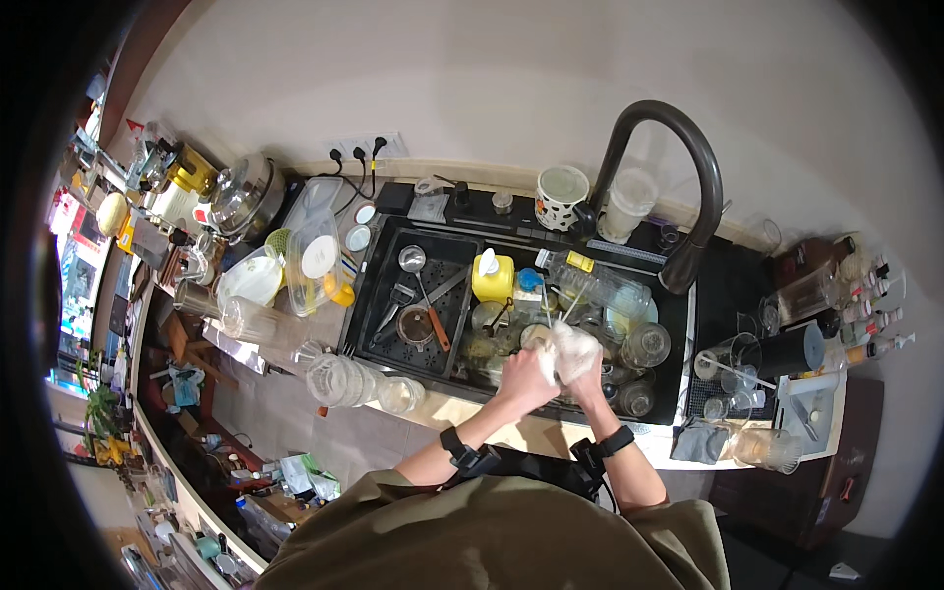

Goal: Washing a glass cup with a sponge and soapy water in a sink.

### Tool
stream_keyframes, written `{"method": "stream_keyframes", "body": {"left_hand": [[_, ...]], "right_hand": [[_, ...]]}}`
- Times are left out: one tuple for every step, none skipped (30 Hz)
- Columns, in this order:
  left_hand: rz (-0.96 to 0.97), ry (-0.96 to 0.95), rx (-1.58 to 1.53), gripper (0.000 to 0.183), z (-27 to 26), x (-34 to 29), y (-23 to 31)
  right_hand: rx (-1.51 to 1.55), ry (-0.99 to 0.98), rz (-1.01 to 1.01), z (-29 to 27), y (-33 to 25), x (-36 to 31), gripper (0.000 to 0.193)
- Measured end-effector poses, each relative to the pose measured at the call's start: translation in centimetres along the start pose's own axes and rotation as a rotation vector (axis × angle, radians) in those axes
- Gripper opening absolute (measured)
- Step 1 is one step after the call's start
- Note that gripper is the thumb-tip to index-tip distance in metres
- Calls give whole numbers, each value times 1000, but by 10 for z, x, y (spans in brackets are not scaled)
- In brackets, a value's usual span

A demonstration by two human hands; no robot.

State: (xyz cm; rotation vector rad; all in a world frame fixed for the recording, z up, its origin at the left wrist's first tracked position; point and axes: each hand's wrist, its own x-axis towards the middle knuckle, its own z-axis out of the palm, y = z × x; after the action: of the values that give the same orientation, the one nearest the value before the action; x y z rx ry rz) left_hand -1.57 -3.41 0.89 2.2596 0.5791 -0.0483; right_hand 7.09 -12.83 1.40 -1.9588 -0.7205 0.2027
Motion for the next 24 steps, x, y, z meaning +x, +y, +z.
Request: {"method": "stream_keyframes", "body": {"left_hand": [[-28,-101,-130,40,-4,6,-9],[-28,-169,-270,40,-4,9,-16],[-234,-510,-738,49,-8,19,-26],[-396,-680,-1176,43,-8,19,-35],[-394,-719,-1295,41,-5,18,-38],[-426,-759,-1357,40,-3,16,-40],[-414,-698,-1316,41,-2,15,-39],[-434,-672,-1244,41,-1,12,-34],[-472,-632,-1147,42,-3,9,-28],[-367,-513,-821,44,-5,6,-21],[-275,-376,-469,47,-6,2,-11],[-170,-228,-122,50,-8,-2,-3],[-128,-57,-116,57,-9,-9,4],[-116,-73,-94,52,-12,-10,6],[-105,-88,-72,47,-14,-11,6],[-91,-99,-54,41,-16,-12,2],[-116,-150,-34,35,-16,-11,-3],[-196,-272,-375,31,-16,-9,-12],[-270,-387,-717,28,-20,-3,-22],[-362,-481,-1009,25,-20,0,-30],[-485,-693,-1353,18,-23,0,-38],[-450,-716,-1372,18,-21,0,-38],[-460,-694,-1330,17,-20,-1,-37],[-483,-679,-1262,16,-20,-4,-33]], "right_hand": [[-167,-1,-251,-4,2,4,35],[206,-71,-75,-7,3,2,30],[217,-74,-22,-9,4,4,31],[226,-77,31,-11,5,4,32],[119,-85,-110,-12,6,5,32],[14,-88,-253,-12,6,6,32],[-90,-85,-391,-10,6,6,33],[81,-139,-192,-8,6,6,34],[250,-194,13,-5,6,4,36],[416,-247,221,-3,5,1,37],[44,-179,56,2,6,3,45],[-127,-248,182,5,6,-1,47],[-157,-231,184,9,6,-1,46],[-216,-217,185,12,5,-3,45],[-78,-179,176,13,5,-4,44],[39,-148,188,13,4,-5,44],[149,-129,212,13,3,-5,43],[255,-113,188,11,1,-5,43],[320,-129,169,9,-1,-5,43],[372,-156,144,5,-2,-3,42],[381,-187,111,2,-4,-3,42],[364,-222,74,0,-6,-2,42],[331,-256,14,-2,-8,-1,42],[287,-285,-36,-3,-10,-1,41]]}}
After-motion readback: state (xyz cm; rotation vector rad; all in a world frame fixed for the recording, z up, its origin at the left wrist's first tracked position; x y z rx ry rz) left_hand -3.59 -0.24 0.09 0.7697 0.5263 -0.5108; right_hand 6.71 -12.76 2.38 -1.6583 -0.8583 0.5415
